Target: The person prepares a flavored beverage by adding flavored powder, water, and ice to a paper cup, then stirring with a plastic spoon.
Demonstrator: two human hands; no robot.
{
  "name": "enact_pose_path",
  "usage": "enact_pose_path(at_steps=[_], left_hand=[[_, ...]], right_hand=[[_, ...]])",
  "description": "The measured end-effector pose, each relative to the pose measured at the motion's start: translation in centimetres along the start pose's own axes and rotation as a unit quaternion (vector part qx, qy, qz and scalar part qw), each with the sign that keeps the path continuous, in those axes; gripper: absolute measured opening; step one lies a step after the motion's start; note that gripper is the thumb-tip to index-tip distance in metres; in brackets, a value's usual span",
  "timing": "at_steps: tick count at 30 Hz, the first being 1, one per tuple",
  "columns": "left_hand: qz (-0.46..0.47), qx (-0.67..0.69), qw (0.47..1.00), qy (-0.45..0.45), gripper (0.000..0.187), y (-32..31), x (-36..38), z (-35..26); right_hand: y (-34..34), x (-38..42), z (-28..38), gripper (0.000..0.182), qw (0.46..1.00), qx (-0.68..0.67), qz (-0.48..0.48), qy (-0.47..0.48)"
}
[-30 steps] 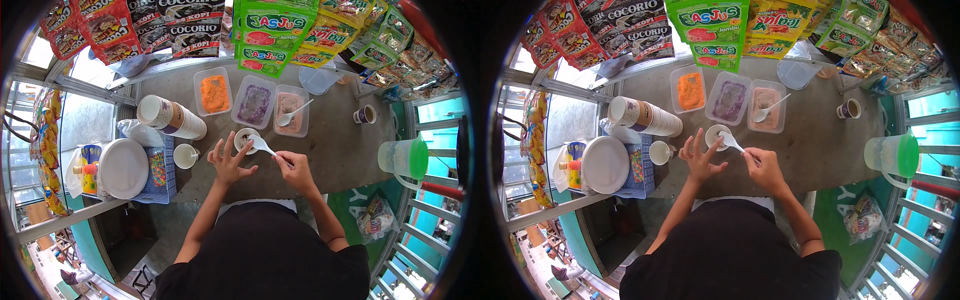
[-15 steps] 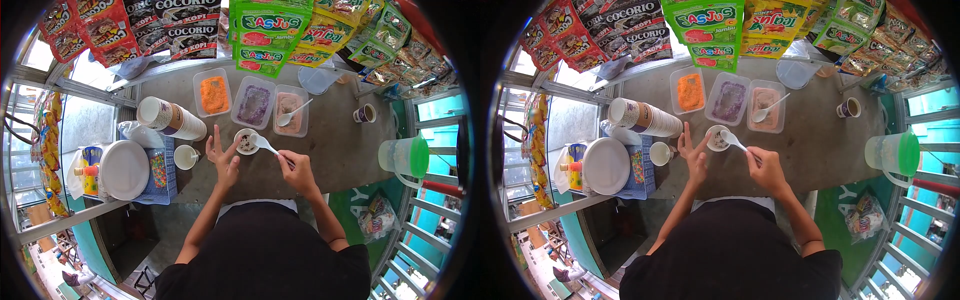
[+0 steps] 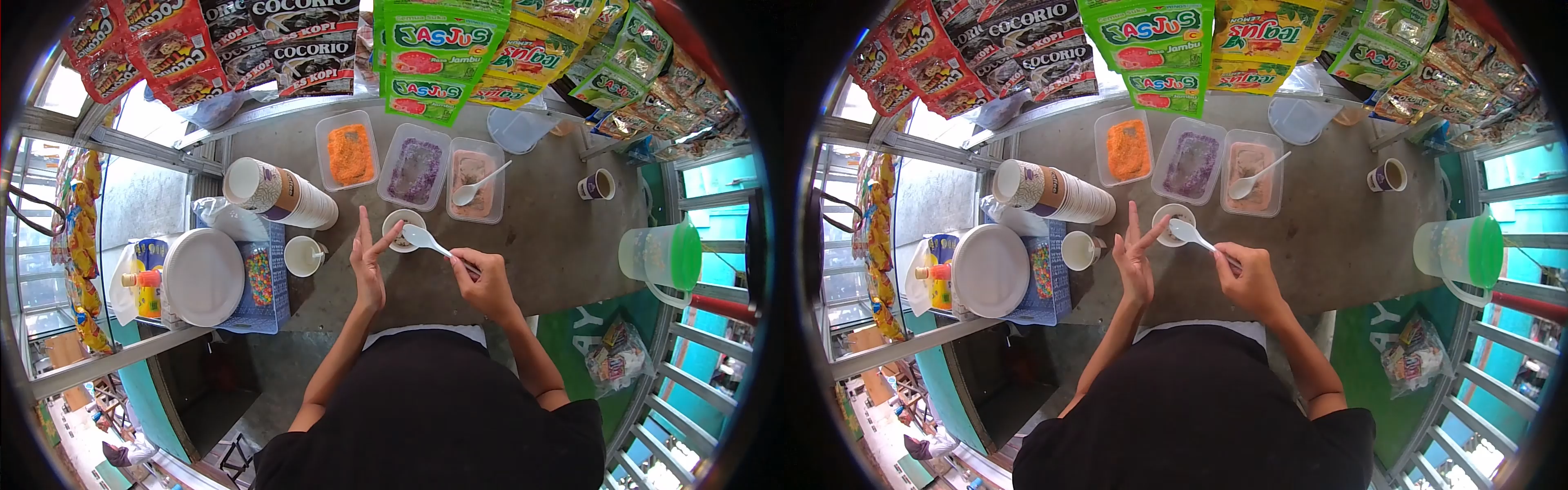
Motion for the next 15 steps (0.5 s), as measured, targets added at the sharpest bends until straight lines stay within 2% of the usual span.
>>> enact_pose_path(at_steps=[5,9,11,12,13,14,15], left_hand=[[-0.010,0.042,0.999,0.002,0.089,0.1,0.2,-0.3],[-0.021,0.011,1.000,-0.010,0.085,0.6,0.1,0.3],[-0.059,-0.186,0.979,-0.056,0.061,1.2,0.2,0.4],[-0.058,-0.185,0.979,-0.055,0.061,1.2,0.3,0.1],[-0.066,-0.310,0.939,-0.131,0.044,1.1,0.5,-0.9],[-0.073,-0.428,0.877,-0.205,0.035,1.0,0.6,-1.6],[-0.074,-0.428,0.877,-0.206,0.035,1.3,0.5,-1.5]], right_hand=[[-0.2,-0.2,-0.5,0.013,1.000,-0.001,-0.005,-0.001],[-0.2,-0.4,-1.3,0.014,0.999,-0.016,0.001,-0.042],[-0.1,-0.5,-2.1,0.015,0.998,-0.033,-0.002,-0.060],[-0.2,-0.5,-3.0,0.015,0.997,-0.030,0.007,-0.077],[-0.2,-0.5,-3.6,0.015,0.995,-0.028,0.017,-0.093],[0.0,-0.5,-4.0,0.015,0.995,-0.027,0.016,-0.092],[0.1,-0.4,-4.3,0.016,0.994,-0.035,0.017,-0.100]])
Point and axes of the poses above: each hand's wrist, its own x-axis away from the middle knuckle, its own y-axis out of the back of the hand, z = x × y, the point moved 3 cm from there along -x, towards the middle knuckle
